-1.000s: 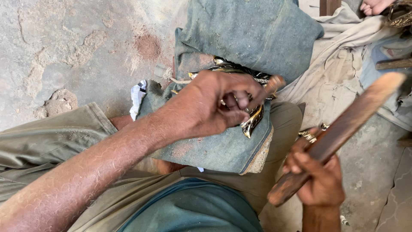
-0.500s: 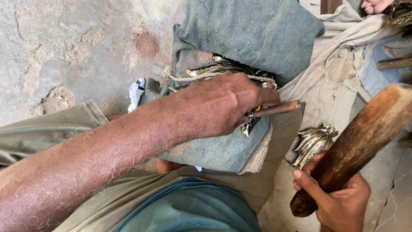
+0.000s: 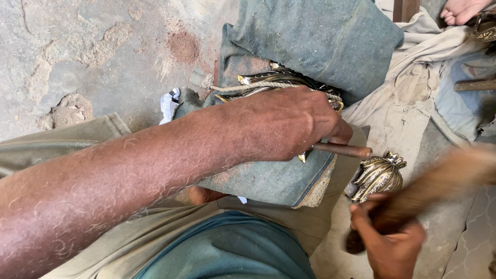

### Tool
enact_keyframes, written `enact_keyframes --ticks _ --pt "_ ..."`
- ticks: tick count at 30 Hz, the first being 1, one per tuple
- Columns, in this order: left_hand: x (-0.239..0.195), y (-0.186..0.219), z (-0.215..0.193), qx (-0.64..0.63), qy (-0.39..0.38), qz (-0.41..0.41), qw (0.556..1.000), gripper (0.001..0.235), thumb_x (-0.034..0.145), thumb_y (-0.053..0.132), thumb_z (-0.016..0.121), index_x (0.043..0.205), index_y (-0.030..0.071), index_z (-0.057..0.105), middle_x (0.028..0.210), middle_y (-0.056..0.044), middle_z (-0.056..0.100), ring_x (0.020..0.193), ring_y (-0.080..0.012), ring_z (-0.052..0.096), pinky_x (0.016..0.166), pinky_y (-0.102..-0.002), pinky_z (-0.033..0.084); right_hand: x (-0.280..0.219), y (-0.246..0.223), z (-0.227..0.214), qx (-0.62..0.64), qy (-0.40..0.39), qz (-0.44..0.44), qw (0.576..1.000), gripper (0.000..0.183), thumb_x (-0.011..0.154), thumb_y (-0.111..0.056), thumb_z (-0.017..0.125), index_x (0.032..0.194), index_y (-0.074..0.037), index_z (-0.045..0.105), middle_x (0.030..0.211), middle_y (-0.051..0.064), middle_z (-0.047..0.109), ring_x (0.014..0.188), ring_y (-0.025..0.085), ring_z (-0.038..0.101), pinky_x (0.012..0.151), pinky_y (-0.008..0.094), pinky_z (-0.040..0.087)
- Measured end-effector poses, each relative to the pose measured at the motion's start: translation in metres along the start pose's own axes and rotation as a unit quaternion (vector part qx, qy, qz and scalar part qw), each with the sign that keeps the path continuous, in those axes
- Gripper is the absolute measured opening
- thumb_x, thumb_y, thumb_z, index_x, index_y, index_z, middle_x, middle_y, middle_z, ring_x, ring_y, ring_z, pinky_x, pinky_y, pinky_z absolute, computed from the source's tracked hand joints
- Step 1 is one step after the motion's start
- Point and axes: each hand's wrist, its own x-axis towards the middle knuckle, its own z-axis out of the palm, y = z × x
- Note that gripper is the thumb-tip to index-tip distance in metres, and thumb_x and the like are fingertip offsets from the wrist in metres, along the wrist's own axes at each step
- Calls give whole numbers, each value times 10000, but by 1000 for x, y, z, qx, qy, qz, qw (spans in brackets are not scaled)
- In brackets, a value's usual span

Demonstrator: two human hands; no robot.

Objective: The person uses a hammer and chisel to shape and emboss a decorative metal object resembling a stylized fruit or flower. They repeatedly strike the chisel along the ridges of the object, repositioning it as needed, while seated on the floor.

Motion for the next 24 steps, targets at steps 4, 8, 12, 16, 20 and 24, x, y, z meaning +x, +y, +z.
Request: enact_keyframes --ticks 4,8,12,16,20,24 --pt "7 -8 -4 40 -59 41 997 250 890 62 613 1080 139 757 895 -128 761 888 -306 737 744 -465 570 -12 22 7 144 64 42 987 289 820 45 793 1063 -6 646 876 54 682 738 121 656 663 283 557" --pt "4 -12 -6 22 -92 27 995 277 892 39 608 1111 142 744 947 -135 752 920 -299 731 767 -447 572 -23 42 12 38 58 8 998 257 828 61 803 1032 25 649 873 76 699 750 129 656 691 277 547" --pt "9 -15 -7 -22 -110 14 994 327 874 9 608 1128 167 740 1006 -109 747 901 -280 732 758 -436 572 -33 51 22 75 95 13 993 224 838 51 804 1011 24 664 797 71 684 707 132 646 670 277 549" --pt "15 -15 -11 15 -100 101 990 359 780 24 674 1102 165 748 992 -114 745 936 -318 710 754 -457 565 -42 49 25 -15 57 16 998 239 775 64 812 972 29 681 828 84 703 735 136 658 677 280 535" --pt "12 -12 -15 41 -200 26 979 417 821 4 651 1146 249 740 983 -88 748 928 -282 716 769 -443 565 -44 50 30 59 104 -16 993 179 854 26 805 958 24 659 782 87 697 700 145 653 683 286 551" --pt "18 -8 -19 35 -199 37 979 423 832 4 640 1144 269 747 988 -67 741 934 -279 706 743 -434 574 -48 56 35 26 122 -43 991 212 838 29 808 977 46 649 871 96 693 755 147 667 702 284 571"
